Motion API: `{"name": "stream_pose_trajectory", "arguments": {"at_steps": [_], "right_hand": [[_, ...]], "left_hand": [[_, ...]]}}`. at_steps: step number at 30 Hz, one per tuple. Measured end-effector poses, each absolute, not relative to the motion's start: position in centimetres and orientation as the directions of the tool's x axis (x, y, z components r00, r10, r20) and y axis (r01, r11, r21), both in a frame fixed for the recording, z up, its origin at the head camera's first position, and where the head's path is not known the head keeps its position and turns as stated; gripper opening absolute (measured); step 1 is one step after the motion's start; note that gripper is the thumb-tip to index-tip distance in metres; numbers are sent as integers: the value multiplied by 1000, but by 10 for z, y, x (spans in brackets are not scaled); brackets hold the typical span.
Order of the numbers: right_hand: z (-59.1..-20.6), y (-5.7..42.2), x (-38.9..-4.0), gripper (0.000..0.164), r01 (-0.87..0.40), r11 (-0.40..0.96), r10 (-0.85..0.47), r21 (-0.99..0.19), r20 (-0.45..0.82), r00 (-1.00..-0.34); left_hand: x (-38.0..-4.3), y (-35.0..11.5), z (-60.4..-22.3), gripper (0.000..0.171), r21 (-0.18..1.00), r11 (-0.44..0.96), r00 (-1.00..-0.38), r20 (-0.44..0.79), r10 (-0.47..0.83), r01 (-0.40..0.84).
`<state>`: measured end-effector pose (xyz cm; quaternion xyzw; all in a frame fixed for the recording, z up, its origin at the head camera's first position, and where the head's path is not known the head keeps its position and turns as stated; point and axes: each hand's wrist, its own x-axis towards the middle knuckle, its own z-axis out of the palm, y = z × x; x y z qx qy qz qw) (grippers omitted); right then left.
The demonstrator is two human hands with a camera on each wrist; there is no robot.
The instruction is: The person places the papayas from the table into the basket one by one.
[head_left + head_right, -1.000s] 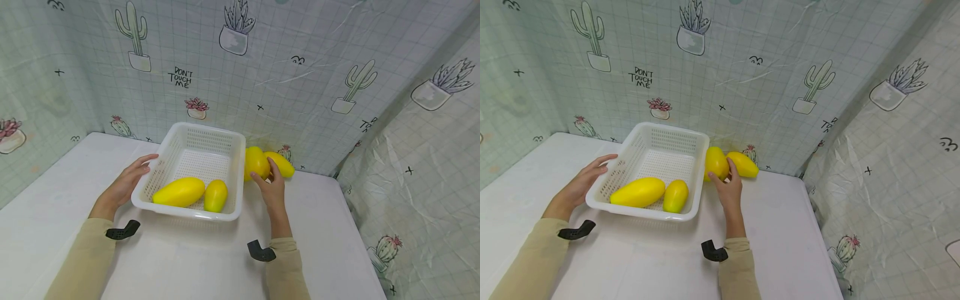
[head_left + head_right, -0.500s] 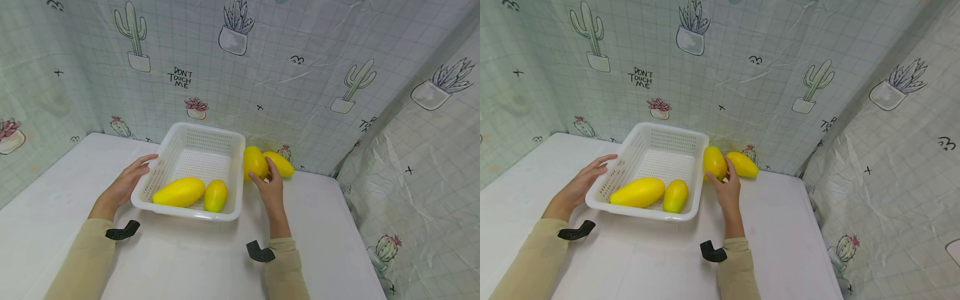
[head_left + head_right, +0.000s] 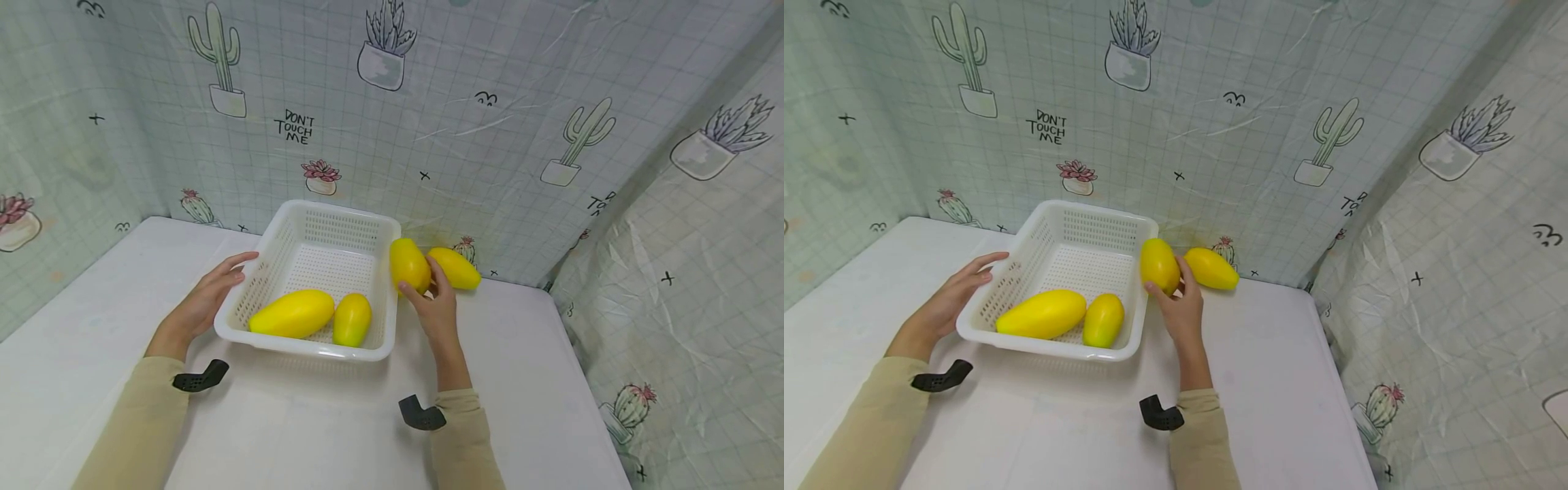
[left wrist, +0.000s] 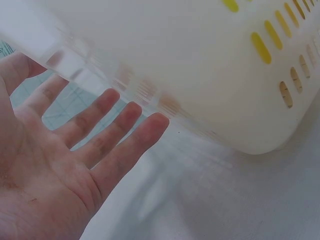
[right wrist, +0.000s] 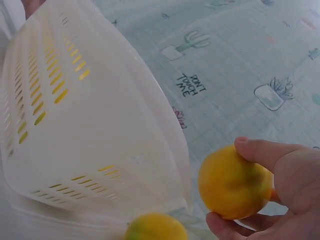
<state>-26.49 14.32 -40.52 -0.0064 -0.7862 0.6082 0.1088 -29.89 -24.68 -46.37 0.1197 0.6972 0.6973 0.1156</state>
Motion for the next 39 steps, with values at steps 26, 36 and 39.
{"name": "stream_pose_trajectory", "arguments": {"at_steps": [26,36,39], "right_hand": [[-407,132,-262,72,-179,293,62,-939,206,-977],[-408,128,-260,73,-199,304,20,-932,215,-976],[-408,128,-260,73,-198,303,22,-932,214,-977]], "left_hand": [[-299,-247,-463,47,1000,-3,-943,0,332,-1],[-299,-247,-463,47,1000,8,-945,-12,326,-10],[-298,-247,-462,47,1000,6,-946,-11,325,-9]]}}
